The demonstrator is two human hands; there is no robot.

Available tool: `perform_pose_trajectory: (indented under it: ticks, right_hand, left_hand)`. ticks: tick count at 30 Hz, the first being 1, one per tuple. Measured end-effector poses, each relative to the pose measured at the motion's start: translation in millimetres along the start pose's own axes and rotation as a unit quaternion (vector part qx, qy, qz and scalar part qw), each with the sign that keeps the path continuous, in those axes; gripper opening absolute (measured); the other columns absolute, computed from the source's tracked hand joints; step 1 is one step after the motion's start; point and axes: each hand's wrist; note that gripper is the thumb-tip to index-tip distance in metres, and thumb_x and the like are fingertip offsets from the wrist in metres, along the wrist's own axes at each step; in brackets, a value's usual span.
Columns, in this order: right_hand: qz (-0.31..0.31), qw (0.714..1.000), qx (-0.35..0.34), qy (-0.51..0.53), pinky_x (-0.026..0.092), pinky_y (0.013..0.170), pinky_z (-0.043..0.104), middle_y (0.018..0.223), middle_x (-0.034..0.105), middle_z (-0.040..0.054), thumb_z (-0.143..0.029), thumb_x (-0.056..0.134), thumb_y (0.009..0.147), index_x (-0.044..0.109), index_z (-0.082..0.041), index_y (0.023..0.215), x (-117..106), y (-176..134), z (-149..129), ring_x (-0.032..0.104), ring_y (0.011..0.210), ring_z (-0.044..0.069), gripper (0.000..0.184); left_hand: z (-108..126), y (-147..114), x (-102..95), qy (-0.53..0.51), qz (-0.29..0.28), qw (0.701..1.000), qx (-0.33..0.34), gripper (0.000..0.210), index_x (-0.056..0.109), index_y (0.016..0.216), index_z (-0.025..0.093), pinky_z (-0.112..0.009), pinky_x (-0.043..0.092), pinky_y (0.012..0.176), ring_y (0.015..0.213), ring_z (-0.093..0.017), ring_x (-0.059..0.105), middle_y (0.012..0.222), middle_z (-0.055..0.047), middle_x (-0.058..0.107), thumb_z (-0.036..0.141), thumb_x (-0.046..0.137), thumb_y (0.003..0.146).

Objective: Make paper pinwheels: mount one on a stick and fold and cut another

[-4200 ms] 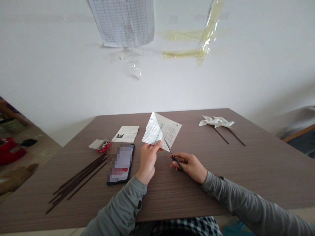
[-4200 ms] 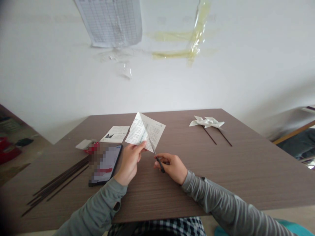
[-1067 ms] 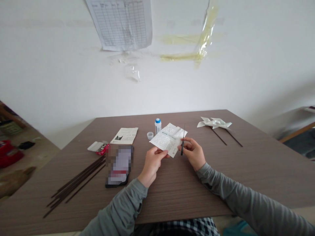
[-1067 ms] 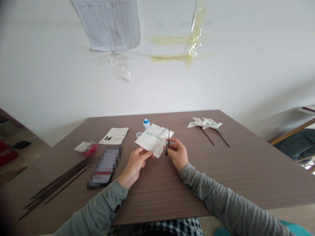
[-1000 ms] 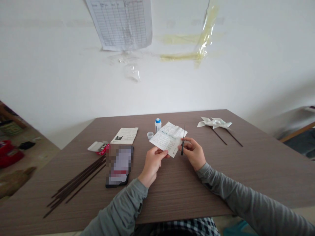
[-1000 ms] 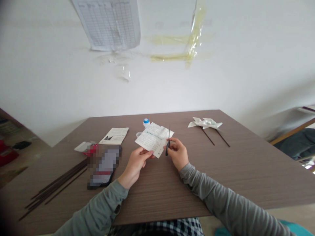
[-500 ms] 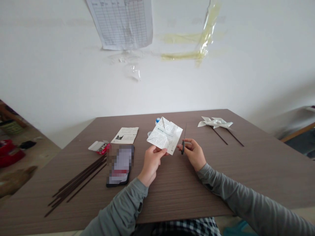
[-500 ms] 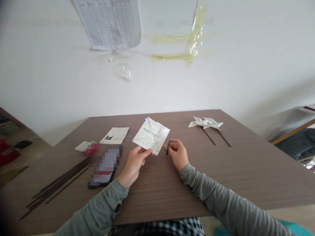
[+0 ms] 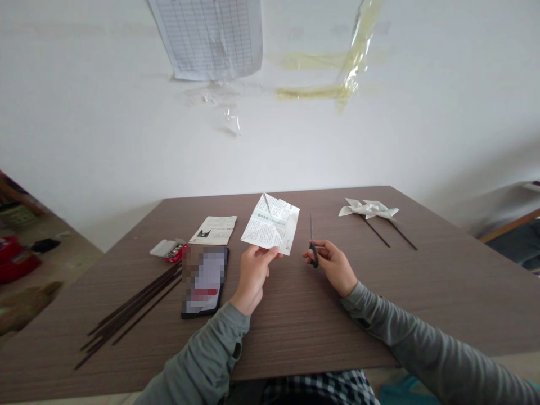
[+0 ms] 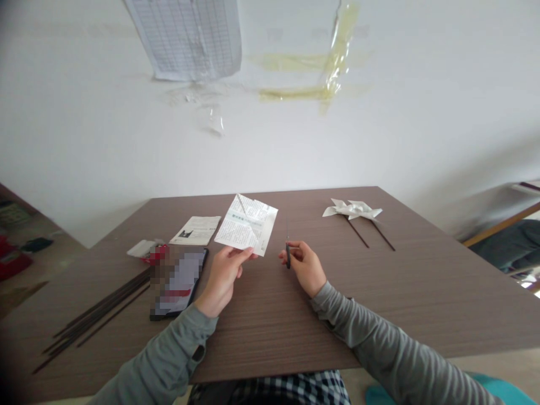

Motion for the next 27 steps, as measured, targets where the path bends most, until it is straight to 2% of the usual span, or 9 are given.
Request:
perform_pose_trajectory:
  ticks: [4,11,18,27]
  right_hand:
    - [-0.046,0.999,0.019,-0.016,0.076,0.088,0.051,0.099,0.097,0.0123,-0.079,0.111,0.082,0.086,-0.028,0.113,-1.9,-5.5,-7.9,0.089,0.084,0.032,0.065]
    - [-0.118,0.992,0.032,-0.03,0.075,0.087,0.049,0.092,0.093,0.0076,-0.072,0.112,0.084,0.094,-0.025,0.116,-6.4,-6.4,-12.4,0.088,0.08,0.03,0.059]
    - [-0.195,0.979,0.051,-0.021,0.073,0.085,0.046,0.088,0.091,0.0054,-0.073,0.112,0.088,0.099,-0.023,0.123,-7.3,-11.9,-16.4,0.085,0.078,0.028,0.063]
    - [-0.23,0.971,0.063,-0.002,0.071,0.076,0.044,0.086,0.093,0.0069,-0.083,0.113,0.083,0.098,-0.024,0.113,-2.1,-20.8,-21.2,0.085,0.073,0.028,0.068]
  left_hand:
    - [1.3,0.6,-0.2,-0.011,0.01,1.0,0.002,0.033,0.089,0.094,0.022,-0.023,0.032,0.048,0.091,-0.032,0.095,0.099,-0.013,0.096,0.035,0.109,0.072]
    - [4.9,1.8,-2.0,-0.025,0.023,0.999,0.022,0.044,0.088,0.094,0.019,-0.023,0.031,0.051,0.093,-0.032,0.094,0.103,-0.016,0.097,0.042,0.111,0.065]
    - [8.1,2.2,-1.2,-0.038,0.033,0.998,0.025,0.047,0.087,0.094,0.019,-0.024,0.032,0.052,0.093,-0.031,0.094,0.105,-0.018,0.098,0.044,0.11,0.062]
    - [7.7,3.7,-0.4,-0.039,0.035,0.998,0.019,0.043,0.085,0.094,0.021,-0.024,0.029,0.052,0.092,-0.031,0.094,0.104,-0.015,0.097,0.042,0.108,0.064]
Point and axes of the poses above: each hand's wrist, its own y-axis towards the middle knuckle, its own x-axis out of the palm, z = x × y
